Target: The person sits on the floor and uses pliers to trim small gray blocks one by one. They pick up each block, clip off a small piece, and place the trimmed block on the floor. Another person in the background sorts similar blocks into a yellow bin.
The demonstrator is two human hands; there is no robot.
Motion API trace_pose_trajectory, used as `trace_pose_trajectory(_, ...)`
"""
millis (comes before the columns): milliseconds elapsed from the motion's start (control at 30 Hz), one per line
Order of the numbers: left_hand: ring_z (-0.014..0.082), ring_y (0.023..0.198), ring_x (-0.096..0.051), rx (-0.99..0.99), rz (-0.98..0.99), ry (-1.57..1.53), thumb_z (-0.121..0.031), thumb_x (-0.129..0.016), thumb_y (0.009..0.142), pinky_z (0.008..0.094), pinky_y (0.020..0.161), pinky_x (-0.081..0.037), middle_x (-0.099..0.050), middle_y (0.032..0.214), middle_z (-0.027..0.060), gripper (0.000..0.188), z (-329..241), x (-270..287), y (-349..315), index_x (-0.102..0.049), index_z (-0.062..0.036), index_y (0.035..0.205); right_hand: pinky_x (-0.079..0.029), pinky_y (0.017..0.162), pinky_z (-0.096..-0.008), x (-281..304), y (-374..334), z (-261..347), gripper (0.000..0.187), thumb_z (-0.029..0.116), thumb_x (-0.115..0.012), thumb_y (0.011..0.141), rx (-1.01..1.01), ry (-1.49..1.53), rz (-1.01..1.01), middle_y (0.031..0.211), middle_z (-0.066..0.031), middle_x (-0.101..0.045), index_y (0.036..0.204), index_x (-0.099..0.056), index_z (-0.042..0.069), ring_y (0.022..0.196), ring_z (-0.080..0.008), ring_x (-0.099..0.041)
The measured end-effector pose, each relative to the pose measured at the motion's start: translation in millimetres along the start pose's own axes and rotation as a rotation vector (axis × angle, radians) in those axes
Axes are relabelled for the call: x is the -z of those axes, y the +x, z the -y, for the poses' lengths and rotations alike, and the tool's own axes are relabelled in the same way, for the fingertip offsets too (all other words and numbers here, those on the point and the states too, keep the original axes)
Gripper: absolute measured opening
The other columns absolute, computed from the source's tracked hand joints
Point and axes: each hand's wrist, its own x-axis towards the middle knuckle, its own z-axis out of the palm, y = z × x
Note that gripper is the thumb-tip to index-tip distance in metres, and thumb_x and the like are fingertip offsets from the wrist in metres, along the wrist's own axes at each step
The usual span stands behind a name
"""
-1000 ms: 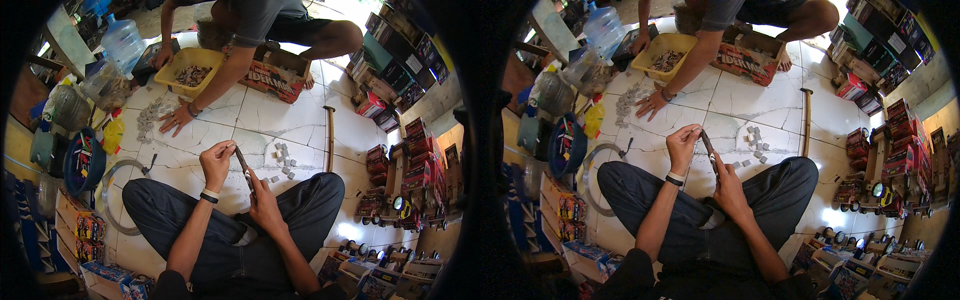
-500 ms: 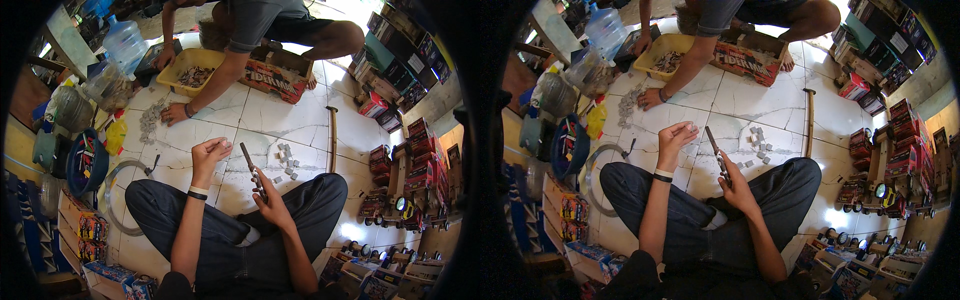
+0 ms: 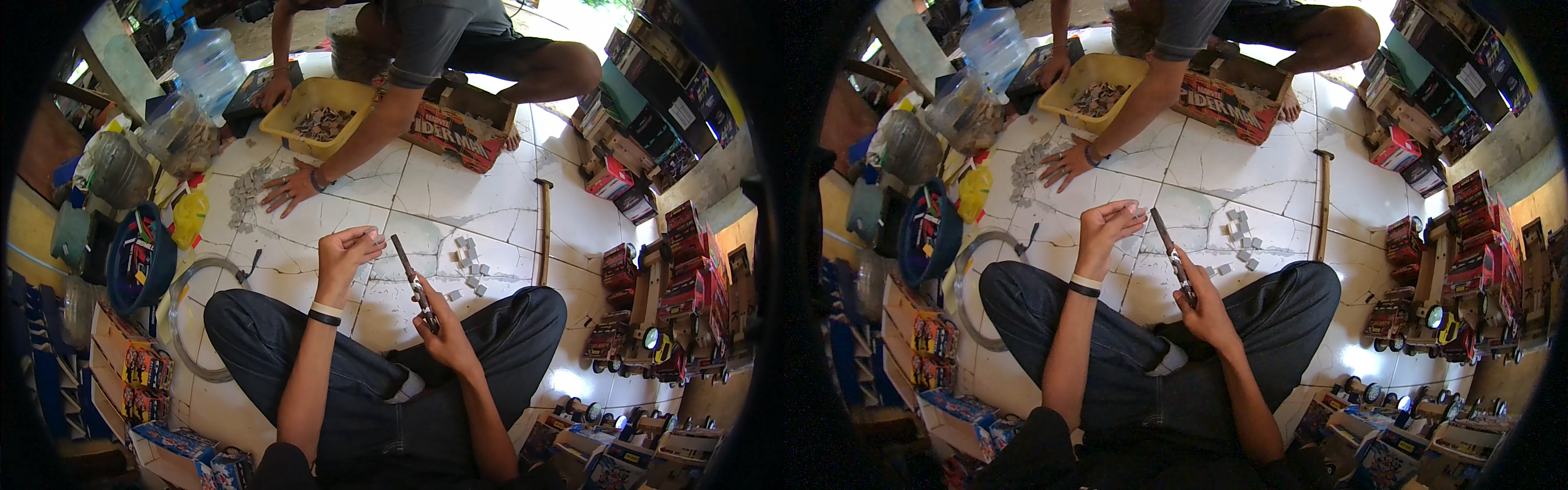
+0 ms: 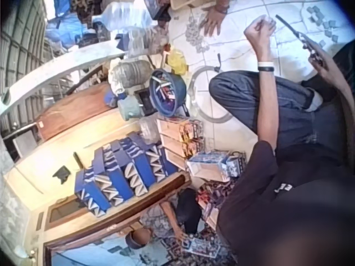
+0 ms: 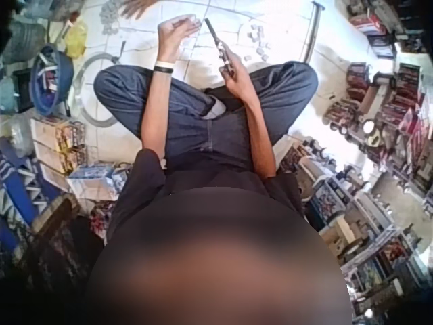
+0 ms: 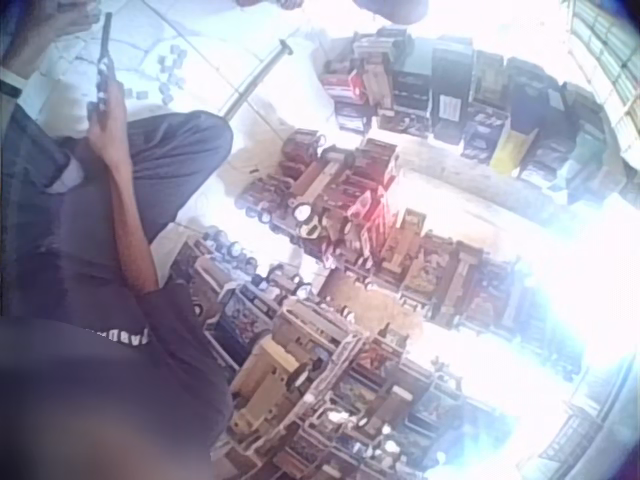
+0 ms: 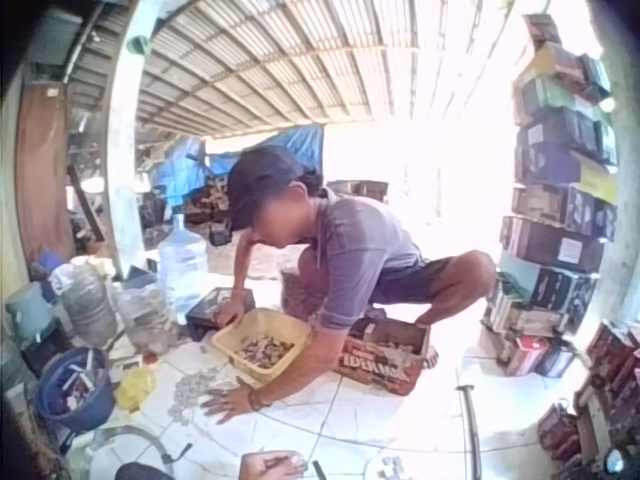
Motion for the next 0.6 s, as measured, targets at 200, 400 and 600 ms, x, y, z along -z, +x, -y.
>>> trace_pose_trajectory(200,0.0293,0.097,-0.076,-0.009,0.006,0.009,-0.013,-0.074,0.095,0.0374,0.089,-0.063,-0.074,0.106,0.0237,0.035,-0.4,1.3,0.9,-0.067,0.0134,0.117,-0.047,0.094,-0.0302,-0.6,0.9,4.2,0.080,-0.014,-0.060,0.090,0.045,-0.050,-0.004,0.124,-0.0128,-0.056,0.161,-0.034,0.011,0.108,-0.0204,-0.054)
trace_pose_trajectory(400,0.0290,0.097,-0.076,0.004,0.003,0.013,-0.013,-0.074,0.095,0.0373,0.089,-0.063,-0.074,0.105,0.0229,0.035,-1.0,2.0,0.9,-0.067,0.0131,0.117,-0.047,0.094,-0.0307,1.1,0.7,6.6,0.080,-0.014,-0.060,0.090,0.022,-0.025,0.005,0.124,-0.0124,-0.056,0.161,-0.034,0.011,0.108,-0.0202,-0.054)
trace_pose_trajectory(600,0.0291,0.097,-0.076,0.001,0.010,0.004,-0.014,-0.074,0.094,0.0377,0.090,-0.062,-0.074,0.105,0.0228,0.036,-0.5,2.8,1.1,-0.067,0.0129,0.117,-0.047,0.094,-0.0305,0.5,0.0,4.5,0.080,-0.013,-0.059,0.090,0.007,-0.026,0.009,0.124,-0.0118,-0.056,0.161,-0.035,0.012,0.107,-0.0203,-0.054)
